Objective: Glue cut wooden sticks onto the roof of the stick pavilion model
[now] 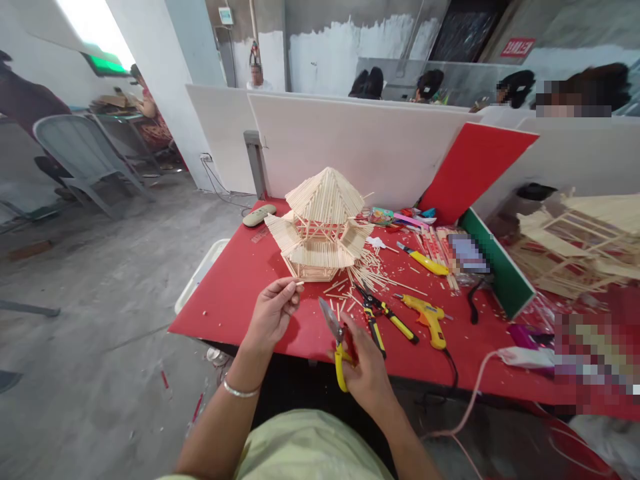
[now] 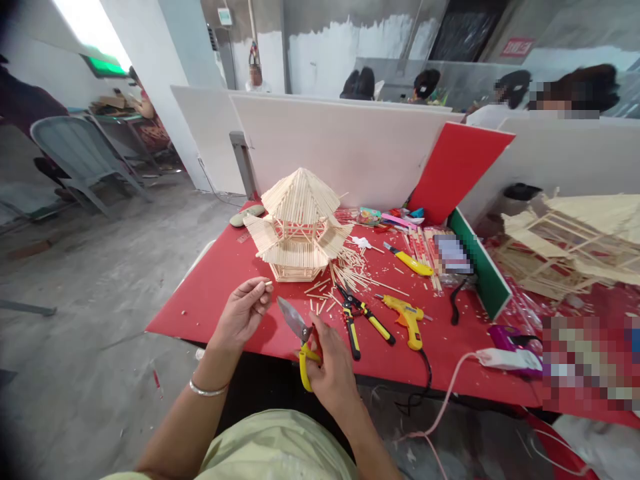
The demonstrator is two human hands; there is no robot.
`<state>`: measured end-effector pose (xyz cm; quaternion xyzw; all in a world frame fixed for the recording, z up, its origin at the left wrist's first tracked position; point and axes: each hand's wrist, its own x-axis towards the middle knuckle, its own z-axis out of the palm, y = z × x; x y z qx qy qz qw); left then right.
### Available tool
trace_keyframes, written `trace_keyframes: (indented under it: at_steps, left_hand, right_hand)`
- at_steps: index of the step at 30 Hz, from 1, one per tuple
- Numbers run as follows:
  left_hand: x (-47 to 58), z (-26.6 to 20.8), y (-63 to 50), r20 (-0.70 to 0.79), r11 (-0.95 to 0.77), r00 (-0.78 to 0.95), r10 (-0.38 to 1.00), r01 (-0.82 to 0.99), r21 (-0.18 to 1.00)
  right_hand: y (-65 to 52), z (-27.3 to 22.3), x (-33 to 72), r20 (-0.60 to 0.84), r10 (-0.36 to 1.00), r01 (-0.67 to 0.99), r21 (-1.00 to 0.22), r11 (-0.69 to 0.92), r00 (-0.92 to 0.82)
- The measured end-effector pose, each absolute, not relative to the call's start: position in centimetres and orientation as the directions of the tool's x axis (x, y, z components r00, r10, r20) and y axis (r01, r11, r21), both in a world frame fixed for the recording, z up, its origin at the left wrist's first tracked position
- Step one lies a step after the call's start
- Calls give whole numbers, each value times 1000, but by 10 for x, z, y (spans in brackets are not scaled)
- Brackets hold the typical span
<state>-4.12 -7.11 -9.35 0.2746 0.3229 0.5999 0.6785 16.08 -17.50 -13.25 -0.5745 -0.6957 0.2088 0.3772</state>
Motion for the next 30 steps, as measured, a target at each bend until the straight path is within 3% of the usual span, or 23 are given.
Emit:
trace_keyframes:
  at_steps: [5,12,22,26,30]
  left_hand:
    - [-28,-86,-81,-50,147,175,983,-608,780]
    - [-23,-86,-85,-56,149,174,983,-589,794]
    - [-22,-84,-93,-22,126,204,979,-511,850]
    - [-24,-86,-94,50,41,209,977,-409,911]
    - [-31,-87,-95,174,-146,208,963,-142,979]
  right_hand:
    - [-168,-112,151,327,945,581,-772,256,19]
    - [-163,-99,149,366,925,817,-500,286,-100]
    - [-158,-96,146,339,936,866,-435,247,-96]
    - [-158,-100,147,315,944,859,-451,241,-99]
    - [-160,-102,147,273,956,864,-448,228,-110]
